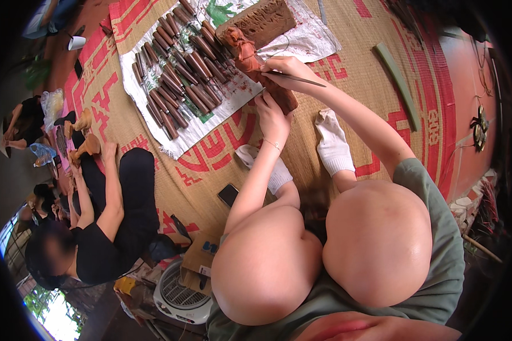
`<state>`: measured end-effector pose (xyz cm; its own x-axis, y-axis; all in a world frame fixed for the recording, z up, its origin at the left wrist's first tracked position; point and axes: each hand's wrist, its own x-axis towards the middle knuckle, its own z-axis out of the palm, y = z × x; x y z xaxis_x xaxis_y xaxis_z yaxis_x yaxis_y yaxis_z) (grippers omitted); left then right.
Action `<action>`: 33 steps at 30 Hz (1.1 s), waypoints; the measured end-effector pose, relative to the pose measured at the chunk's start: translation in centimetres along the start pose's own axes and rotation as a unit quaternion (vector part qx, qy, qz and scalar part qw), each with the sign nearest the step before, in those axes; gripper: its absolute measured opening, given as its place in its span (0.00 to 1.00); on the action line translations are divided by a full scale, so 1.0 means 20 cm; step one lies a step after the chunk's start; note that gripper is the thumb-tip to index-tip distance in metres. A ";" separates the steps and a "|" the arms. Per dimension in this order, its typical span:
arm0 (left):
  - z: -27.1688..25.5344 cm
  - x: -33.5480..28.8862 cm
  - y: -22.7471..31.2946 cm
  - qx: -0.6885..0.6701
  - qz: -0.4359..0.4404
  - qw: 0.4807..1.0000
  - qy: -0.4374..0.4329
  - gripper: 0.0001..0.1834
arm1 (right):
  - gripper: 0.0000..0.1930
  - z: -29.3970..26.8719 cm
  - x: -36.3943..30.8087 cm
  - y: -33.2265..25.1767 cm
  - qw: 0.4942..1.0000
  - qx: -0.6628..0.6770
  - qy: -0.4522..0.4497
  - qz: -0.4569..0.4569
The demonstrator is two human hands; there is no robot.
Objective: The person sits on a mat and uses a small carving tool to shape a reddish-brown clay figurine. They hold the figurine in one hand and carefully carve details with the other, occasionally rotating the object to access different sides.
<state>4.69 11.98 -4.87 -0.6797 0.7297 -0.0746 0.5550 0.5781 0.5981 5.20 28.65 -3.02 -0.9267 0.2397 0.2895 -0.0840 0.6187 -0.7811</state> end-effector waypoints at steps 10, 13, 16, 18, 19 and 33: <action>-0.01 0.01 0.02 0.010 -0.011 1.000 0.000 0.48 | 0.05 -0.03 0.09 0.03 0.997 0.035 0.075 0.009; -0.01 0.01 0.03 0.007 -0.032 0.999 -0.013 0.48 | 0.06 -0.07 0.17 0.05 0.993 0.045 0.109 0.016; -0.01 0.01 0.02 0.014 -0.027 0.999 -0.017 0.47 | 0.06 -0.07 0.22 0.06 0.997 -0.012 0.078 -0.009; -0.01 0.01 0.01 0.020 -0.013 1.000 -0.009 0.47 | 0.06 -0.04 0.21 0.05 0.996 -0.017 0.064 -0.055; -0.01 0.01 0.01 0.022 -0.007 1.000 -0.006 0.47 | 0.06 -0.05 0.18 0.05 0.997 -0.017 0.054 -0.044; 0.01 0.00 0.01 0.030 -0.016 0.999 -0.011 0.48 | 0.08 -0.11 0.17 0.00 0.998 -0.044 -0.039 0.033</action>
<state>4.77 12.20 -4.85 -0.6875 0.7177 -0.1108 0.5612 0.6220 0.5460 2.76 31.09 -0.88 -0.9549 0.2253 0.1933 0.0068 0.6677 -0.7444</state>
